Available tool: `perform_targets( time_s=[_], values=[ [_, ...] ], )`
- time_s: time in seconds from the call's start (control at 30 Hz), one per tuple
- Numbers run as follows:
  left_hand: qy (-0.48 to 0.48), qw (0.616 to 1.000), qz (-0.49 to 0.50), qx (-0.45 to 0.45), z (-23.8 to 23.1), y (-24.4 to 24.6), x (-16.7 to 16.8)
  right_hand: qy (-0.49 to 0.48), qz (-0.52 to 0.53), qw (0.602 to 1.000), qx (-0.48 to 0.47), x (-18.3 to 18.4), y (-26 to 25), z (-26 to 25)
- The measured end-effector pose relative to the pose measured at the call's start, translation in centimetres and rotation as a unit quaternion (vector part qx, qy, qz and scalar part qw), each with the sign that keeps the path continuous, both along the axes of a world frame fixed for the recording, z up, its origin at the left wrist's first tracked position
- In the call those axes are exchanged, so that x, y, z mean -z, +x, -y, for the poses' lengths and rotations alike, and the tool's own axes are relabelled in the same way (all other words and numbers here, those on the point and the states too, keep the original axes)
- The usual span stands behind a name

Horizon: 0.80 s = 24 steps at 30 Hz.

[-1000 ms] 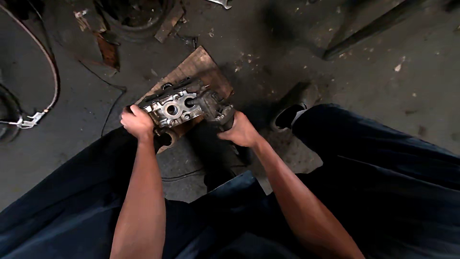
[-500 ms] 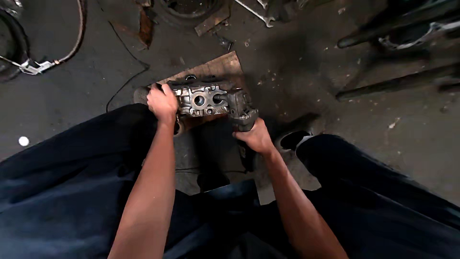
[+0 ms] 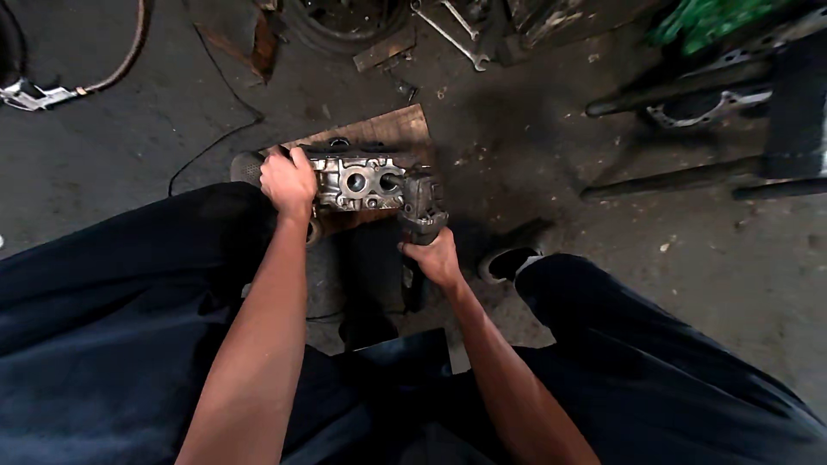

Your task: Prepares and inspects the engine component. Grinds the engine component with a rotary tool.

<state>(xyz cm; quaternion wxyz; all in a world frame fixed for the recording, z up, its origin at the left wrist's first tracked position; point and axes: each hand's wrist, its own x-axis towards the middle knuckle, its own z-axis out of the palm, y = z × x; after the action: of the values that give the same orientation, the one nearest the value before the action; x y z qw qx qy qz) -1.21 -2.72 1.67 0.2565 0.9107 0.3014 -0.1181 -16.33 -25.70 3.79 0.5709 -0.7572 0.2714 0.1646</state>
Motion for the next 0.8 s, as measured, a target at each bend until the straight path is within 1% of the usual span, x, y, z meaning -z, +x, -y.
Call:
perform_targets(
  time_s=[0.13, 0.27, 0.57, 0.8],
  values=[
    [0.001, 1.000, 0.001, 0.002, 0.0, 0.0, 0.0, -0.006, -0.003, 1.000, -0.004, 0.0, -0.2, -0.1],
    [-0.003, 1.000, 0.003, -0.001, 0.0, 0.1, -0.1, -0.015, -0.004, 1.000, -0.015, -0.8, -0.2, 0.3],
    [-0.016, 1.000, 0.005, 0.003, -0.1, -0.2, 0.0, -0.052, -0.037, 0.995, -0.076, -3.3, 0.2, 2.5],
    [-0.009, 1.000, 0.017, -0.005, -0.1, -0.4, 0.2, -0.105, -0.022, 0.985, -0.132, -5.0, -0.2, 4.0]
  ],
)
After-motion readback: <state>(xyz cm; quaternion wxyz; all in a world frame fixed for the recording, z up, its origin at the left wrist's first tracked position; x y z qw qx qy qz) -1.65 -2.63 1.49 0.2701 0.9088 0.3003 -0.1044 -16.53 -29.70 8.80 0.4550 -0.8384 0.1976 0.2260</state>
